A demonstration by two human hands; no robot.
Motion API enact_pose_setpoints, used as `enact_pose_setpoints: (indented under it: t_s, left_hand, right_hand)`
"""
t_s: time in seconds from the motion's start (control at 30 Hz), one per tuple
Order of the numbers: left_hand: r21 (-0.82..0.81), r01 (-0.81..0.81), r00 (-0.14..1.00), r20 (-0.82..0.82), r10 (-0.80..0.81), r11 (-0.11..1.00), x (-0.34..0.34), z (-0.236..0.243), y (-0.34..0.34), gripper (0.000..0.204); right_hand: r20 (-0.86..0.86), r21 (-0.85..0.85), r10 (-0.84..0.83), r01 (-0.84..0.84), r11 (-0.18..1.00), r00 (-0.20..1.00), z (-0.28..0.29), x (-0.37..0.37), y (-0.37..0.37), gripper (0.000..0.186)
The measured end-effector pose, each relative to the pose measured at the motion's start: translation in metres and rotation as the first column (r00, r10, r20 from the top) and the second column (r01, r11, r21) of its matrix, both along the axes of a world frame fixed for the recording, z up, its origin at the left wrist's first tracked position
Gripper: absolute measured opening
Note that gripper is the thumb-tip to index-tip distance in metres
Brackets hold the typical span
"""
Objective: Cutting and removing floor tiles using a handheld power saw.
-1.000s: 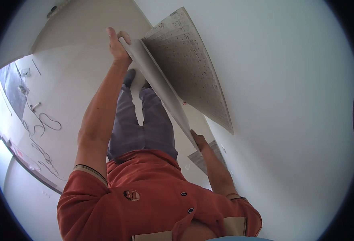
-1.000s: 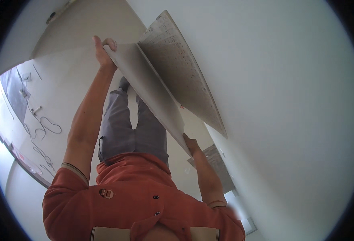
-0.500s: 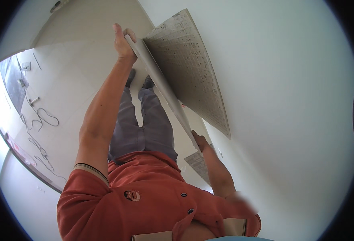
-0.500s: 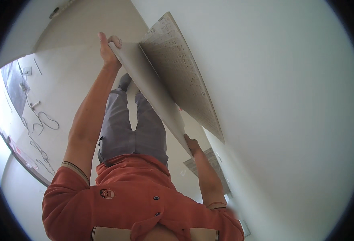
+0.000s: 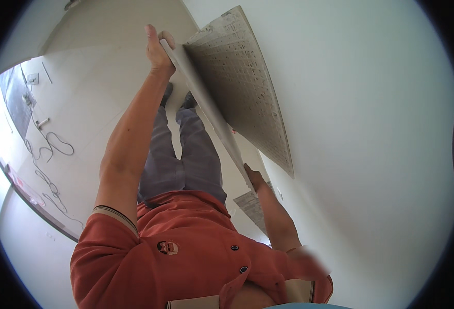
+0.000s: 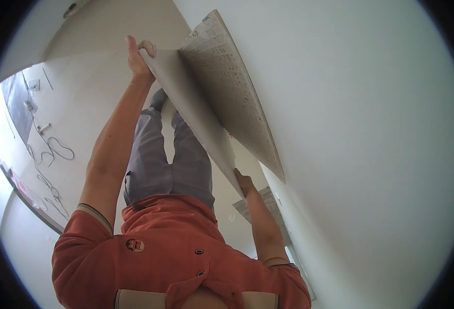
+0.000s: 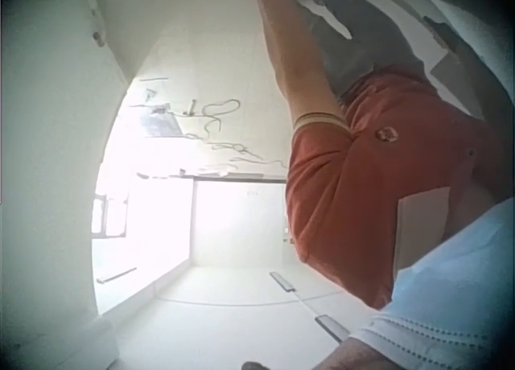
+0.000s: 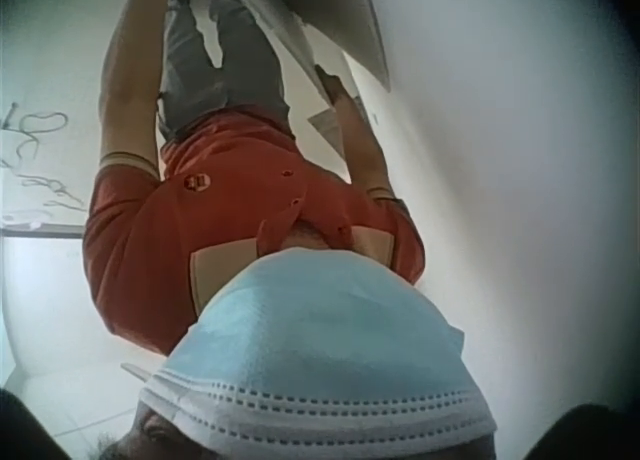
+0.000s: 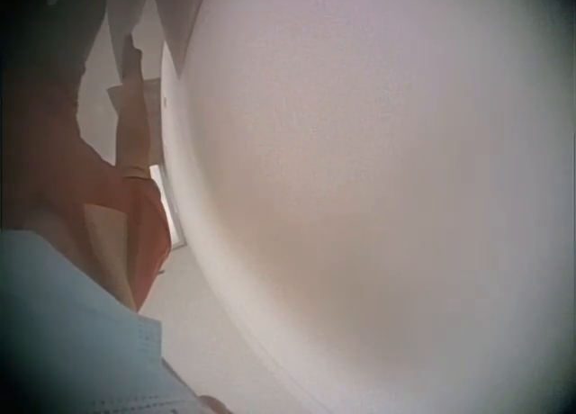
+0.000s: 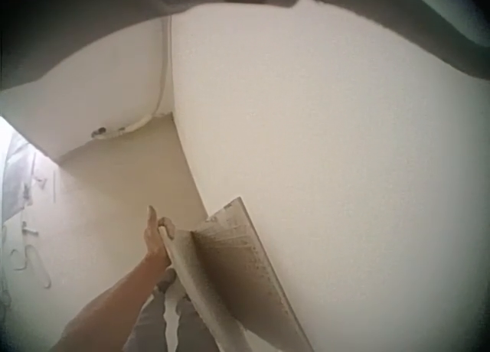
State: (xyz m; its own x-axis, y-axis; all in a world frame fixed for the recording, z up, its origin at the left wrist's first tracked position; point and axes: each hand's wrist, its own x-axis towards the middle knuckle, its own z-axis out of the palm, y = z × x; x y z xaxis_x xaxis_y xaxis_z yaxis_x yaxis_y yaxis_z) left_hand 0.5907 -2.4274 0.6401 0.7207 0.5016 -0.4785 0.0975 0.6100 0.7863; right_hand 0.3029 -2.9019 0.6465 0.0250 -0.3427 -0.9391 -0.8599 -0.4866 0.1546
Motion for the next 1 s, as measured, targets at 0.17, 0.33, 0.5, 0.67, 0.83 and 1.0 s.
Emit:
enact_pose_setpoints:
  t_s: [0.17,0.33,0.5,0.67,0.83,1.0]
  left_hand:
    - [-0.021,0.016,1.0,0.003,-0.016,1.0,0.008,-0.002,-0.008,0.077]
    - [0.253,0.081,0.996,-0.066,-0.066,0.964,0.016,-0.006,-0.008,0.081]
    - [0.6,0.084,0.979,0.1,-0.179,0.795,0.014,0.028,-0.04,0.043]
    - [0.719,0.178,0.946,0.063,-0.318,0.672,0.027,0.026,-0.048,0.048]
    - [0.776,0.239,0.929,-0.007,-0.371,0.583,0.042,0.024,-0.058,0.052]
    - [0.791,0.265,0.922,-0.042,-0.384,0.552,0.054,0.018,-0.064,0.064]
  right_hand:
    - [-0.013,0.005,0.035,-0.035,0.999,0.999,0.0,0.002,-0.014,0.063]
    - [-0.153,0.049,-0.05,0.058,0.997,0.987,0.037,0.024,-0.038,0.062]
    - [0.129,0.065,-0.55,0.546,0.835,0.825,0.098,-0.012,-0.072,0.046]
    - [0.434,0.203,-0.693,0.687,0.697,0.575,0.111,-0.018,-0.058,0.048]
    - [0.511,0.172,-0.692,0.729,0.663,0.509,0.109,-0.002,-0.055,0.055]
    - [0.543,0.248,-0.729,0.75,0.613,0.416,0.104,0.001,-0.056,0.055]
